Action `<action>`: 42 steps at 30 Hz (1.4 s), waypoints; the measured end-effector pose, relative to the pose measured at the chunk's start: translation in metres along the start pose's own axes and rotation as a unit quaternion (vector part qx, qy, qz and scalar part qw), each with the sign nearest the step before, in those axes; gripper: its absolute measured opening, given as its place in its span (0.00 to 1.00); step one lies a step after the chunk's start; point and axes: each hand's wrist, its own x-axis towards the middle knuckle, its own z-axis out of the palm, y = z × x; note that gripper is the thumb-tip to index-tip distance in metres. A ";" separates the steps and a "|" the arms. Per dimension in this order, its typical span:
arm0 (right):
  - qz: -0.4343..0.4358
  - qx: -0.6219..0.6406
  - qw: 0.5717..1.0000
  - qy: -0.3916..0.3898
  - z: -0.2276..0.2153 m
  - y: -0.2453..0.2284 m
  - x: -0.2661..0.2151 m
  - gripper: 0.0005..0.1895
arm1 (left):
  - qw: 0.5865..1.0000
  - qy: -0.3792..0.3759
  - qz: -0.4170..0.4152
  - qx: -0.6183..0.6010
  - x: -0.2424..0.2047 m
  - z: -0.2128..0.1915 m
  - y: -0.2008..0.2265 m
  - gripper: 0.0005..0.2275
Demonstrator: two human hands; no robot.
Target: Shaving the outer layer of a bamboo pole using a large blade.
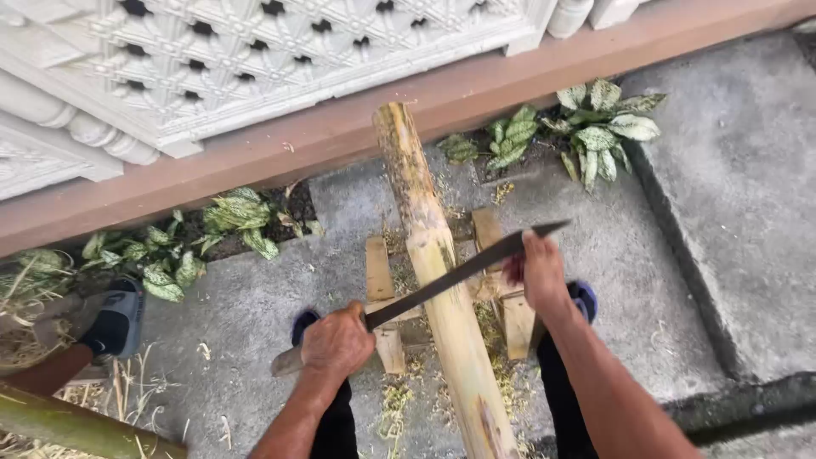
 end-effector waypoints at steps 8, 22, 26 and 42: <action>0.116 -0.423 0.895 -0.079 0.032 0.034 -0.199 0.60 | 0.999 -0.015 0.027 0.024 0.035 0.019 0.006 0.14; 0.240 -0.341 0.908 -0.043 0.065 -0.003 -0.200 0.56 | 0.994 -0.058 0.040 0.088 0.036 -0.022 0.012 0.14; 0.291 -0.396 0.870 -0.040 0.071 -0.014 -0.209 0.59 | 0.996 -0.061 0.008 0.065 0.034 -0.043 0.019 0.14; 0.262 -0.303 0.915 -0.055 0.056 -0.005 -0.201 0.53 | 0.993 -0.111 0.043 0.024 -0.019 0.021 0.016 0.20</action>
